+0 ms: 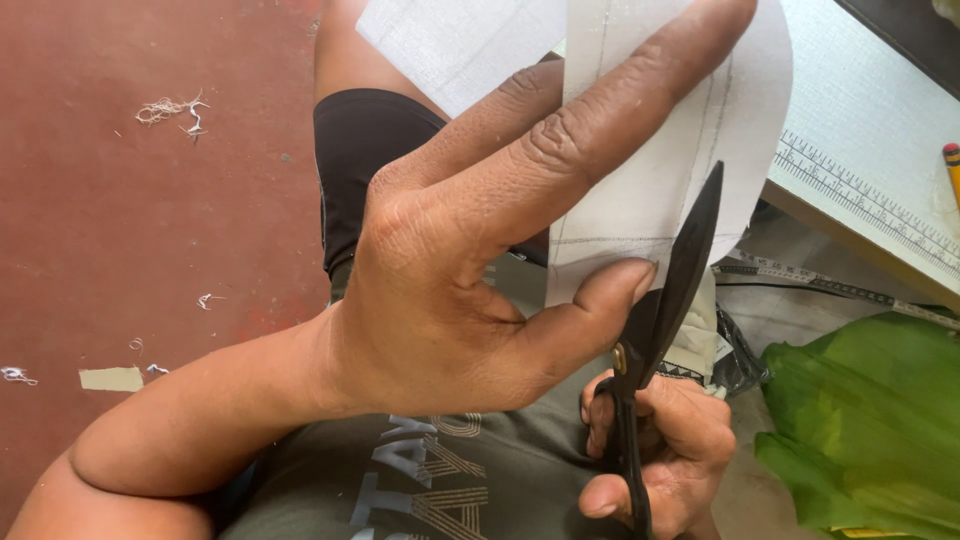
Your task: Cutting a strip of white fabric or paper along marked lines using a pair of scissors.
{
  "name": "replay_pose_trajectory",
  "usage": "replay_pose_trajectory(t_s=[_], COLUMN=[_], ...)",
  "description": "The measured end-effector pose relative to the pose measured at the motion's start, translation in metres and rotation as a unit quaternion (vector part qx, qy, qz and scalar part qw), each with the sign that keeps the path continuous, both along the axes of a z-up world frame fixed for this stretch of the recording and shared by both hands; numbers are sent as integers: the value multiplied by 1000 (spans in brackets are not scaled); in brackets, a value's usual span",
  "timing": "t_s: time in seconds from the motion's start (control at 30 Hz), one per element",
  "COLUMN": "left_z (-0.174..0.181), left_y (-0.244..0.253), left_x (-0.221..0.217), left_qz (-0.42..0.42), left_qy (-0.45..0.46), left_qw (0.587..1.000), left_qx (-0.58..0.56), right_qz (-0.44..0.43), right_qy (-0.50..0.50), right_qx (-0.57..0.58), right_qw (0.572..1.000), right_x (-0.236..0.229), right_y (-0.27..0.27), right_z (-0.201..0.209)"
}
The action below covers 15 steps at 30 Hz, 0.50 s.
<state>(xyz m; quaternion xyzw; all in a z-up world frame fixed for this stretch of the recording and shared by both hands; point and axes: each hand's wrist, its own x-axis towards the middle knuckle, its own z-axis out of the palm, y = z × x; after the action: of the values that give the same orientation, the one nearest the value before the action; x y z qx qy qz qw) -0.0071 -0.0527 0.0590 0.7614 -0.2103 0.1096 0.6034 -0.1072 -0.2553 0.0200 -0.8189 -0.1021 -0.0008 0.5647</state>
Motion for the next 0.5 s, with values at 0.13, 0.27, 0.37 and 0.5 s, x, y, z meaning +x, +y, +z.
replay_pose_trajectory(t_s=[0.13, 0.27, 0.37, 0.5], left_z=[0, 0, 0, 1], left_y=[0, -1, 0, -2], left_x=[-1, -2, -2, -5], left_qz=[-1, -5, -7, -10], left_qy=[0, -1, -2, -5], left_qw=[1000, 1000, 1000, 1000], left_qx=[0, -2, -3, -5], right_qz=[8, 1, 4, 12], right_qy=[-10, -10, -12, -16], right_qx=[-10, -9, -15, -29], right_qw=[1000, 1000, 1000, 999], right_x=[2, 1, 3, 3], right_y=[0, 2, 2, 0], right_z=[0, 2, 3, 3])
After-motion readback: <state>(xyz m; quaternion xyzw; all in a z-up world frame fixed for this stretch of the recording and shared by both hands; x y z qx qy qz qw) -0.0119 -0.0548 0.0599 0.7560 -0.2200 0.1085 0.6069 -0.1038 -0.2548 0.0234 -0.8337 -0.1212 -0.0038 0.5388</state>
